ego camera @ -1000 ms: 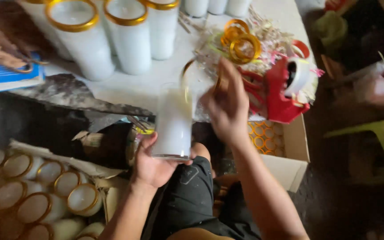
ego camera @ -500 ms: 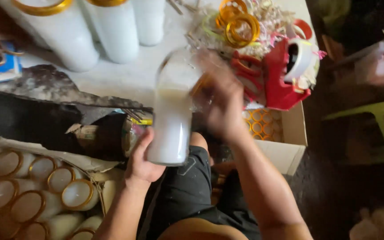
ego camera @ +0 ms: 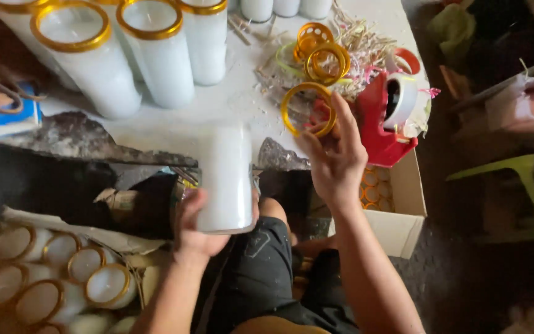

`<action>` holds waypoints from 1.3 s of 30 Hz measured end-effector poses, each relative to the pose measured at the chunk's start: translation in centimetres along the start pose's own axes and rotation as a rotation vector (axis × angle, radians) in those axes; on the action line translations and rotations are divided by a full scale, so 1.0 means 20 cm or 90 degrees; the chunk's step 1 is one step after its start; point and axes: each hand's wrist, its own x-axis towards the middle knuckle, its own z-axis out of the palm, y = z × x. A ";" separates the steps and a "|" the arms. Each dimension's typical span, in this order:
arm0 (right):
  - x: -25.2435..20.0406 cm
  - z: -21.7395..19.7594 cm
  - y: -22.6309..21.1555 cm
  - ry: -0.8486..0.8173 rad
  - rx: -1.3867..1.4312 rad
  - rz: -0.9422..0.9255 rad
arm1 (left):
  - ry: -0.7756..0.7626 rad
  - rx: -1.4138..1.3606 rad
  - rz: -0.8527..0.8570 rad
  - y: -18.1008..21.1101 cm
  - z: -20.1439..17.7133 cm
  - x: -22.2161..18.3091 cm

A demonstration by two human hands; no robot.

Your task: Assembling candle jars by fitting gold rings onto the rims and using tape to secure components.

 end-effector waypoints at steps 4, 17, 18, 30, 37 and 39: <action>0.00 -0.07 -0.01 0.012 0.118 0.046 | 0.032 0.687 0.157 0.12 0.17 0.16; 0.33 -0.19 -0.09 0.015 -0.044 0.077 | 0.070 0.853 0.097 0.10 0.31 0.57; 0.37 -0.14 -0.11 -0.031 -0.039 0.083 | 0.047 0.845 0.137 0.14 0.39 0.55; 0.55 0.16 -0.07 -0.231 -0.183 0.091 | -0.071 0.828 0.382 0.22 0.48 0.61; 0.56 0.15 -0.06 -0.257 -0.199 0.085 | -0.046 0.860 0.364 0.22 0.45 0.62; 0.55 0.15 -0.04 -0.260 -0.190 0.090 | -0.038 0.860 0.362 0.22 0.45 0.62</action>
